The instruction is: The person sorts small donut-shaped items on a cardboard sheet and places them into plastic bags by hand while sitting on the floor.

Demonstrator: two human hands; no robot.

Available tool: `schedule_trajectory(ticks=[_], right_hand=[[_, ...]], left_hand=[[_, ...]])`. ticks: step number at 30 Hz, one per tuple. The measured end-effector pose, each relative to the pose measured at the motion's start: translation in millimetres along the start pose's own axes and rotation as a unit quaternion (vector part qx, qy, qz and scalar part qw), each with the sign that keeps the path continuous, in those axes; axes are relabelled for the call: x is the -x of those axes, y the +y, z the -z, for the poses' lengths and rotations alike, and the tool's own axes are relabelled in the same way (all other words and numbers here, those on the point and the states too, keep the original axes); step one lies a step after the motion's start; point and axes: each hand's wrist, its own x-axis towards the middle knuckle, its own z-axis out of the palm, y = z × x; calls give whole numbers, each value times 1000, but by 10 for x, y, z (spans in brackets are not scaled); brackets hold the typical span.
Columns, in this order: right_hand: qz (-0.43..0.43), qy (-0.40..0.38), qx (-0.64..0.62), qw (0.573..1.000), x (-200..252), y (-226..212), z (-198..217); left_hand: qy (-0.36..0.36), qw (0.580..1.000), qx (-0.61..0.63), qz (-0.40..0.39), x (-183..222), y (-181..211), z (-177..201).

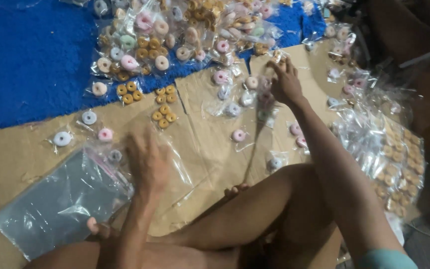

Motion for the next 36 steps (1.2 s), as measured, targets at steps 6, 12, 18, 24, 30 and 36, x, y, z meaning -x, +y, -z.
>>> schedule_trajectory(ticks=[6, 12, 18, 24, 30, 36], right_hand=[[19, -60, 91, 994, 300, -220, 297], [49, -15, 195, 980, 368, 15, 181], [-26, 41, 115, 992, 194, 412, -185], [-7, 81, -11, 997, 416, -17, 206], [-11, 65, -239, 969, 961, -946, 1012], [130, -237, -446, 853, 2298, -2107, 887]], left_hand=[[-273, 949, 48, -152, 479, 30, -339], [-373, 918, 72, -111, 420, -137, -502], [-399, 909, 92, -72, 316, 10, -345], [-269, 948, 127, -112, 412, -58, -308], [-240, 956, 130, -107, 376, -21, -181], [-347, 932, 85, -62, 246, 89, 233]])
